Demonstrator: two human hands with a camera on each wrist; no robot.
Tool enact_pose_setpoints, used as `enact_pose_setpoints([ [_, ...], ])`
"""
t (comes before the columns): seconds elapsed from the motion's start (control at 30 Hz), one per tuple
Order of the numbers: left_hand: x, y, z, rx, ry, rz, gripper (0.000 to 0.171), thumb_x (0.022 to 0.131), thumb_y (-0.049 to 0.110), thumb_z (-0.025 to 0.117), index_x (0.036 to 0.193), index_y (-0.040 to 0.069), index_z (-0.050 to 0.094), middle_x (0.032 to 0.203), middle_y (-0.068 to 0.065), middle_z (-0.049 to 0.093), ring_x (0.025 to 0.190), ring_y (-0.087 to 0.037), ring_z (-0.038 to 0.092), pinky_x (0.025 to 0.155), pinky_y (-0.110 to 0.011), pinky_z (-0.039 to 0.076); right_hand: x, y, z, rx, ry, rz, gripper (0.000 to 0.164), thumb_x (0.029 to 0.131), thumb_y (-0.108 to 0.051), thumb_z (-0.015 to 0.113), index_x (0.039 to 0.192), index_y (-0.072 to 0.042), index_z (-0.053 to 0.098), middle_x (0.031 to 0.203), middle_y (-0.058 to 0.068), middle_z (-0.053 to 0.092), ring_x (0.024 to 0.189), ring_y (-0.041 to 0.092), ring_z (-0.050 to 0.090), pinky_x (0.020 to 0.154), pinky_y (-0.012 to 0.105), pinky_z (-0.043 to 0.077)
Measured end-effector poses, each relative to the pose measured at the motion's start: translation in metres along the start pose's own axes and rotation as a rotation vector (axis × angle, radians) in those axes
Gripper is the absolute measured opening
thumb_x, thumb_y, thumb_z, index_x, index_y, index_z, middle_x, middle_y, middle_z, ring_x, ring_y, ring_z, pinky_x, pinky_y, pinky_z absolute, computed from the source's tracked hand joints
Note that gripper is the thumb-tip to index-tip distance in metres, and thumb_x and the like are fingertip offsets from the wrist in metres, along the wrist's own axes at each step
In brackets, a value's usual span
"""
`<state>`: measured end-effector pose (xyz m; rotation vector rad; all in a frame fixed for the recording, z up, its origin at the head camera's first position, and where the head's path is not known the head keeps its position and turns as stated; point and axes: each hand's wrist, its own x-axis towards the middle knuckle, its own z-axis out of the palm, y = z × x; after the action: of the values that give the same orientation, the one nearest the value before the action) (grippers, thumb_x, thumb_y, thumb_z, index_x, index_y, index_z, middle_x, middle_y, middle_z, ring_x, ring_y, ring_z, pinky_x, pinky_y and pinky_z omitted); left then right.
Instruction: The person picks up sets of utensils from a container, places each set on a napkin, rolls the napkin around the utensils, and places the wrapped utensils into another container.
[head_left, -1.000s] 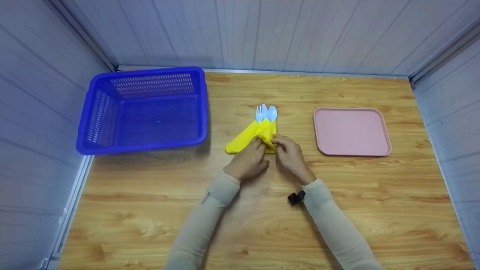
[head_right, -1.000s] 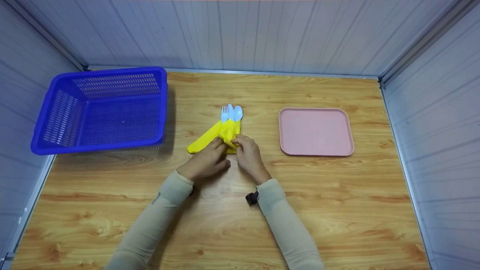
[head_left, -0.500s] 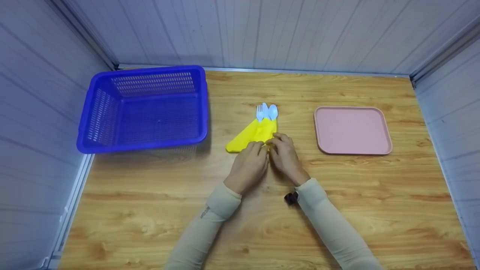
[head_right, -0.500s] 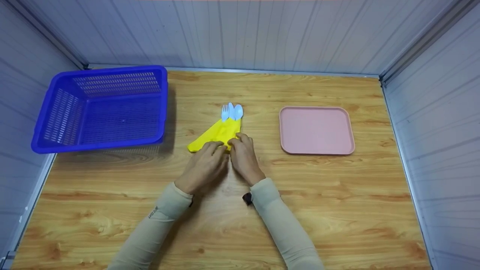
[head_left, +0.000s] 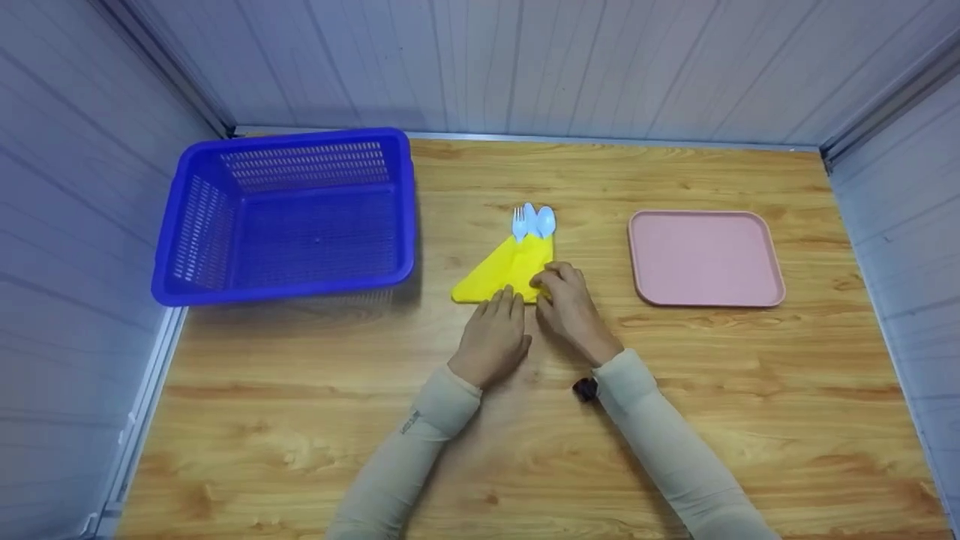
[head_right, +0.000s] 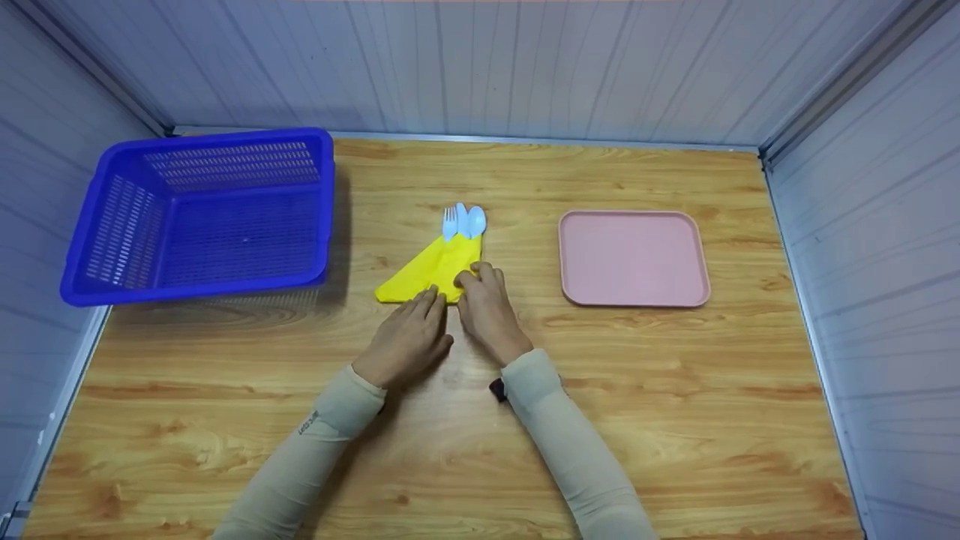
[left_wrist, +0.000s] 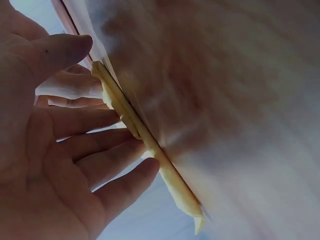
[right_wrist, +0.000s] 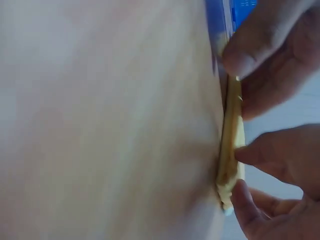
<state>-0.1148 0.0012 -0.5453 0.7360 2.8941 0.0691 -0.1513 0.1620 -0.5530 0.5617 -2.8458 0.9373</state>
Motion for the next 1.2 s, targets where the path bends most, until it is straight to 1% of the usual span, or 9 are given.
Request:
enact_pose_setpoints([
  [0.17,0.002,-0.002,-0.004,-0.056,-0.067,-0.016,0.064,0.101,0.037,0.055,0.149,-0.002,0.041,0.153,-0.021,0.039,0.142,-0.031,0.036,0.113,-0.046,0.034,0.006,0.000,-0.005,-0.066,-0.079,-0.088,0.019,0.092,0.001,0.066,0.111,0.001,0.069,0.126,0.024,0.054,0.116,0.040,0.051,0.101,0.047,0.044],
  [0.3,0.004,-0.003,-0.006,-0.074,-0.101,-0.014,0.064,0.102,0.038,0.054,0.151,0.000,0.038,0.155,-0.019,0.037,0.144,-0.030,0.034,0.112,-0.047,0.034,0.011,0.002,-0.008,-0.136,-0.150,-0.164,0.027,0.096,0.000,0.062,0.122,-0.001,0.068,0.128,0.022,0.055,0.118,0.037,0.050,0.102,0.044,0.044],
  [0.43,0.005,-0.006,-0.009,-0.103,-0.113,-0.042,0.062,0.102,0.038,0.053,0.152,0.003,0.040,0.155,-0.016,0.039,0.142,-0.030,0.036,0.109,-0.050,0.037,0.018,0.001,-0.010,-0.177,-0.240,-0.130,0.032,0.098,-0.003,0.060,0.129,-0.006,0.067,0.130,0.018,0.055,0.118,0.034,0.049,0.101,0.042,0.045],
  [0.57,0.003,-0.014,-0.011,-0.132,-0.106,-0.130,0.058,0.103,0.042,0.047,0.149,0.006,0.046,0.152,-0.014,0.043,0.138,-0.035,0.039,0.106,-0.057,0.037,0.023,0.000,-0.010,-0.191,-0.295,-0.092,0.032,0.099,-0.007,0.060,0.131,-0.009,0.067,0.131,0.015,0.055,0.119,0.033,0.048,0.100,0.041,0.045],
  [0.67,0.001,-0.022,-0.012,-0.145,-0.062,-0.205,0.054,0.104,0.041,0.044,0.144,0.005,0.051,0.147,-0.018,0.046,0.134,-0.040,0.040,0.103,-0.059,0.037,0.024,0.000,-0.009,-0.189,-0.299,-0.098,0.032,0.099,-0.008,0.060,0.130,-0.008,0.067,0.129,0.015,0.056,0.117,0.032,0.049,0.098,0.040,0.046],
  [0.83,-0.003,-0.040,-0.012,-0.217,0.031,-0.319,0.049,0.102,0.032,0.050,0.140,0.000,0.052,0.135,-0.027,0.051,0.116,-0.043,0.051,0.088,-0.055,0.049,0.024,0.000,-0.008,-0.195,-0.273,-0.143,0.029,0.097,-0.005,0.061,0.124,-0.007,0.070,0.121,0.017,0.059,0.108,0.034,0.051,0.093,0.040,0.048],
  [0.97,-0.002,-0.054,-0.017,-0.346,0.006,-0.370,0.057,0.102,0.030,0.053,0.144,-0.007,0.044,0.132,-0.028,0.051,0.113,-0.042,0.053,0.089,-0.050,0.051,0.024,-0.001,-0.008,-0.200,-0.265,-0.145,0.028,0.097,-0.004,0.062,0.123,-0.007,0.071,0.118,0.016,0.059,0.105,0.035,0.052,0.091,0.041,0.048],
  [1.07,0.000,-0.061,-0.020,-0.433,-0.011,-0.381,0.059,0.102,0.030,0.055,0.143,-0.010,0.043,0.132,-0.028,0.050,0.115,-0.040,0.052,0.096,-0.048,0.048,0.024,0.000,-0.009,-0.194,-0.269,-0.137,0.029,0.097,-0.005,0.062,0.124,-0.008,0.071,0.119,0.016,0.059,0.107,0.035,0.052,0.091,0.041,0.048],
  [1.2,0.003,-0.064,-0.019,-0.499,0.002,-0.386,0.058,0.101,0.029,0.058,0.141,-0.011,0.044,0.129,-0.027,0.048,0.112,-0.037,0.054,0.097,-0.046,0.047,0.024,0.001,-0.009,-0.187,-0.279,-0.130,0.030,0.097,-0.006,0.062,0.126,-0.007,0.070,0.122,0.017,0.058,0.109,0.035,0.051,0.092,0.041,0.048],
])
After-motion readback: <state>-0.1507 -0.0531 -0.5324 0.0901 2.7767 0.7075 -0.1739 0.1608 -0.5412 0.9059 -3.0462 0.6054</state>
